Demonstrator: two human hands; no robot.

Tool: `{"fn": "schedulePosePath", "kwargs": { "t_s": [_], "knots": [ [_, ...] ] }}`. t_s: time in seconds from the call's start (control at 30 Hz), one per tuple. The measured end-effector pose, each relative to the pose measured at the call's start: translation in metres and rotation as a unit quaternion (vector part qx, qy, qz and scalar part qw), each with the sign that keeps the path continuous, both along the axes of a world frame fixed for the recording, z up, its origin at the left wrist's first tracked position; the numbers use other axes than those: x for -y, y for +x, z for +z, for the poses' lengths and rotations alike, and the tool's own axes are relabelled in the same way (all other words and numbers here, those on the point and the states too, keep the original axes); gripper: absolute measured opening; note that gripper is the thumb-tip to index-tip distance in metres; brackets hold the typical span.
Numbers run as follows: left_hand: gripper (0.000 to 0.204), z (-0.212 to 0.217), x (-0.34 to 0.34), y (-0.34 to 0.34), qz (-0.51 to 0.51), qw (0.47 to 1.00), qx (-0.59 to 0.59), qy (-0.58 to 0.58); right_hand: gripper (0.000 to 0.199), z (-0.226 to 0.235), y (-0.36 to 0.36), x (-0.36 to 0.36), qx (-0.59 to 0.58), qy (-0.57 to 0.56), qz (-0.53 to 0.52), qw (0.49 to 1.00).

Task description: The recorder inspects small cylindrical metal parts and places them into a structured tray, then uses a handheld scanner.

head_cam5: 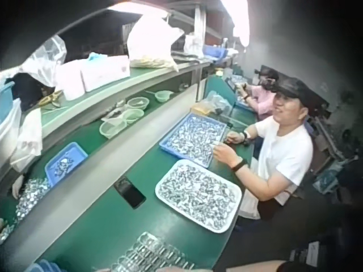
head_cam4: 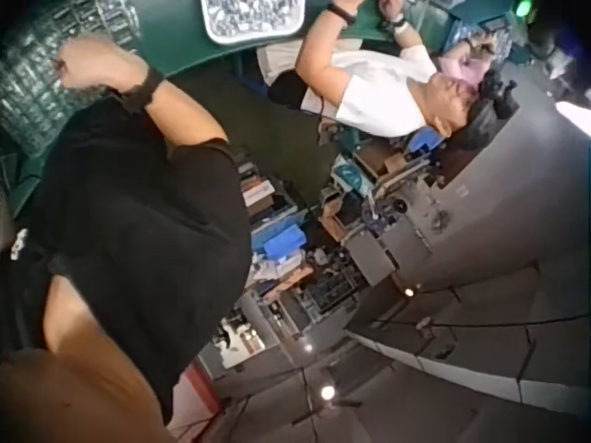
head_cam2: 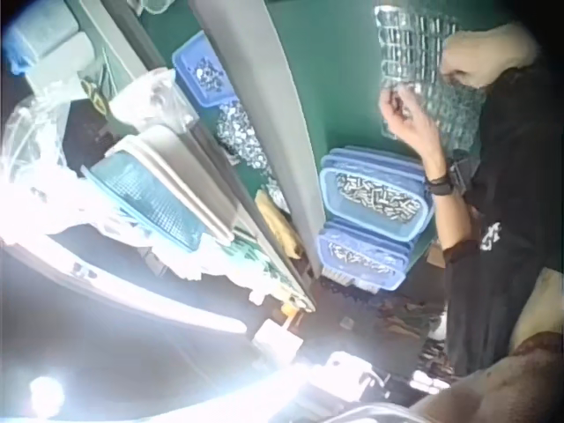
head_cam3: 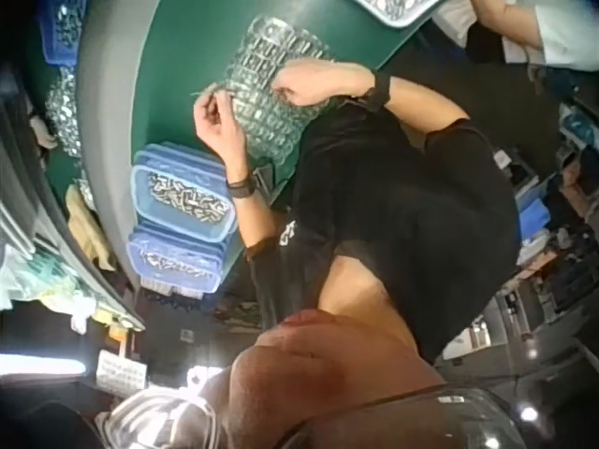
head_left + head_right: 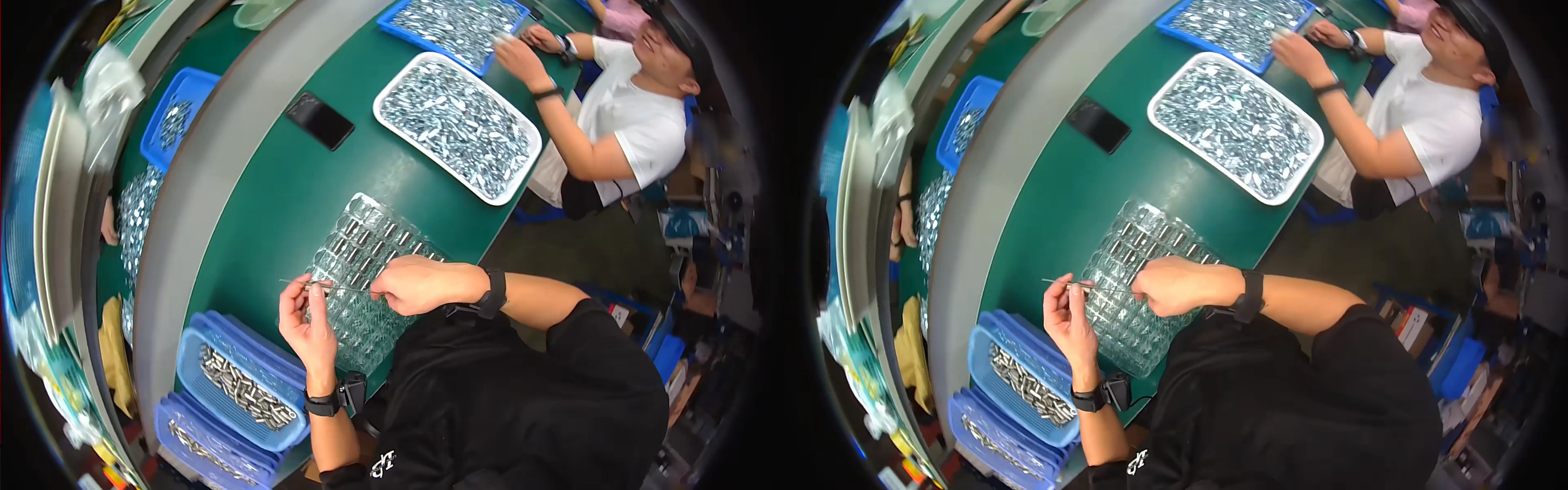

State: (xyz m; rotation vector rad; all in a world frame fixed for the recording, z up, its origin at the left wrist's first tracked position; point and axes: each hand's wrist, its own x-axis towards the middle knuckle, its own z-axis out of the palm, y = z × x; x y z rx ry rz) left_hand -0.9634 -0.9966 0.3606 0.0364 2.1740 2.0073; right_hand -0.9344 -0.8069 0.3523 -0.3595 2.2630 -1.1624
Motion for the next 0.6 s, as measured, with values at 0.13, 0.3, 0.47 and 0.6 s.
{"fn": "schedulePosePath", "kwargs": {
  "t_s": [0.13,0.3,0.47,0.6],
  "knots": [
    [0.016,-0.004,-0.010,-0.002,-0.007,1.000,0.001,-0.016,0.024,0.003,-0.002,-0.008,0.000,0.043,0.005,0.999],
    [0.016,-0.008,-0.016,-0.007,-0.026,1.000,-0.016,-0.007,0.018,0.005,0.010,-0.010,-0.026,-0.020,-0.070,0.997],
    [0.013,-0.008,-0.025,0.008,-0.059,0.997,-0.051,0.014,0.022,0.006,0.021,-0.012,-0.062,-0.088,-0.158,0.982],
    [0.011,-0.001,-0.028,0.025,-0.074,0.994,-0.080,0.018,0.021,0.010,0.037,-0.013,-0.100,-0.108,-0.182,0.972]
  ]
}}
